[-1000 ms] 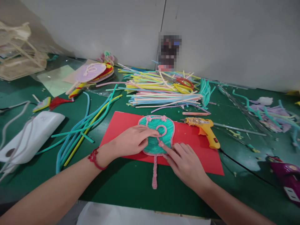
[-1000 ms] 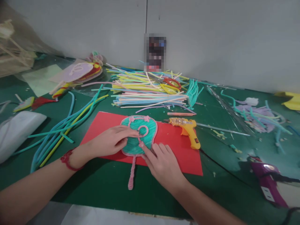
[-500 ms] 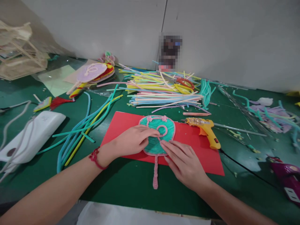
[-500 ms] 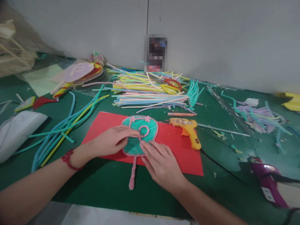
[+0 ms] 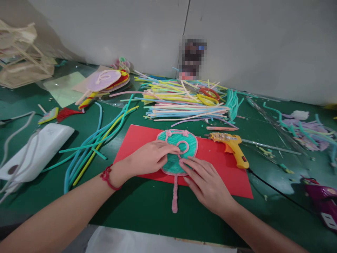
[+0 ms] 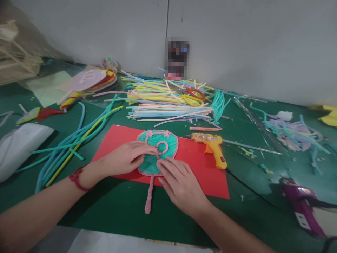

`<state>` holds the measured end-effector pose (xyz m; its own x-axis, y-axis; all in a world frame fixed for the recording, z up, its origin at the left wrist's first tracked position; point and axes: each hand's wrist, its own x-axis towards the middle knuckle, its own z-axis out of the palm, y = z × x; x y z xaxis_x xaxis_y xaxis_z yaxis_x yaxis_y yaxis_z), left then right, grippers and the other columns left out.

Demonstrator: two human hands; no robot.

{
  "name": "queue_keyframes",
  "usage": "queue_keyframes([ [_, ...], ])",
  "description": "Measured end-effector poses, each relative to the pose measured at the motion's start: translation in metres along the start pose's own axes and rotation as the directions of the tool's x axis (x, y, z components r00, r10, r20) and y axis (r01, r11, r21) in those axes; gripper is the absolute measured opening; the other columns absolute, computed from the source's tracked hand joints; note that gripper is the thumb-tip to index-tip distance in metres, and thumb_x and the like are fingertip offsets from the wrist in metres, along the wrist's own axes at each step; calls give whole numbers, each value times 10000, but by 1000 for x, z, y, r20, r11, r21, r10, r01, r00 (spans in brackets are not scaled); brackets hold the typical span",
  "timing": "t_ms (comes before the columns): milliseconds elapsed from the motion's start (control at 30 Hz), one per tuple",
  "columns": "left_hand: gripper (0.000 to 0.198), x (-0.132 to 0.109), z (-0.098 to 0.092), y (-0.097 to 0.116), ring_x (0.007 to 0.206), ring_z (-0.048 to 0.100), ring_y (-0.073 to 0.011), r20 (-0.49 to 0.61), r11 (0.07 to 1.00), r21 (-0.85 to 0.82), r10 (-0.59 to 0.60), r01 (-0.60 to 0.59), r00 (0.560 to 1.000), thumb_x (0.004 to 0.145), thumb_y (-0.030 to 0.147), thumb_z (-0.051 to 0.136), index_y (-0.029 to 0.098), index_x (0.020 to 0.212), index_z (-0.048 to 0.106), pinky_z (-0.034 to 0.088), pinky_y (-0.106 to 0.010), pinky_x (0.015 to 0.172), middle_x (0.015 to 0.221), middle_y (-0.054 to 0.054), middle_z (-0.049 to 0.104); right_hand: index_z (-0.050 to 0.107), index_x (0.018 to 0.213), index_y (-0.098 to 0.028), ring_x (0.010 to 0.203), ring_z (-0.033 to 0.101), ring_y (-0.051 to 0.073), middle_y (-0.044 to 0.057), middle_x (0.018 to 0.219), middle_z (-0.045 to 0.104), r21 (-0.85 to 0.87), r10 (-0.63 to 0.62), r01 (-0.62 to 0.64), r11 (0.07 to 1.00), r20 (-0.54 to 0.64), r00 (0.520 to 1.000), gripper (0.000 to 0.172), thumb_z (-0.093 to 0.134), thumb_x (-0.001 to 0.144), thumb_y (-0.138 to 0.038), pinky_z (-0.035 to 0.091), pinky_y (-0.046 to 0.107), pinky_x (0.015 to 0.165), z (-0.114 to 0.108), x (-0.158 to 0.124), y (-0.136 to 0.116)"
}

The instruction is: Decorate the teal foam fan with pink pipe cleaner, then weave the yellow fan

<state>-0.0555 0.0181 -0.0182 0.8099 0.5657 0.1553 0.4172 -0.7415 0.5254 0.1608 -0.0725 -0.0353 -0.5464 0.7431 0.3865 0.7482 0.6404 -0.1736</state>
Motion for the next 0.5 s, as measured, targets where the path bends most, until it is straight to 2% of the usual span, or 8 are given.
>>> queue_keyframes([
  [233,412,0,0,-1,1074,590,-162,-5,1000,9,14,-14,1000,810,37,378,183,1149,561,453,-331,961,1168,-17,648,508,1272,-109,1169,515,199,89,1234,611,27,10,-10,1000,25,1000,363,423,921,-142,443,349,922,0,-2,0],
  [500,411,-1,1,-1,1081,587,-166,-7,1000,18,13,-12,1000,812,39,378,184,1151,561,451,-334,966,1169,-22,647,509,1280,-137,1146,533,194,86,1223,617,48,20,-20,999,18,1000,375,413,917,-129,454,341,909,0,-2,0],
])
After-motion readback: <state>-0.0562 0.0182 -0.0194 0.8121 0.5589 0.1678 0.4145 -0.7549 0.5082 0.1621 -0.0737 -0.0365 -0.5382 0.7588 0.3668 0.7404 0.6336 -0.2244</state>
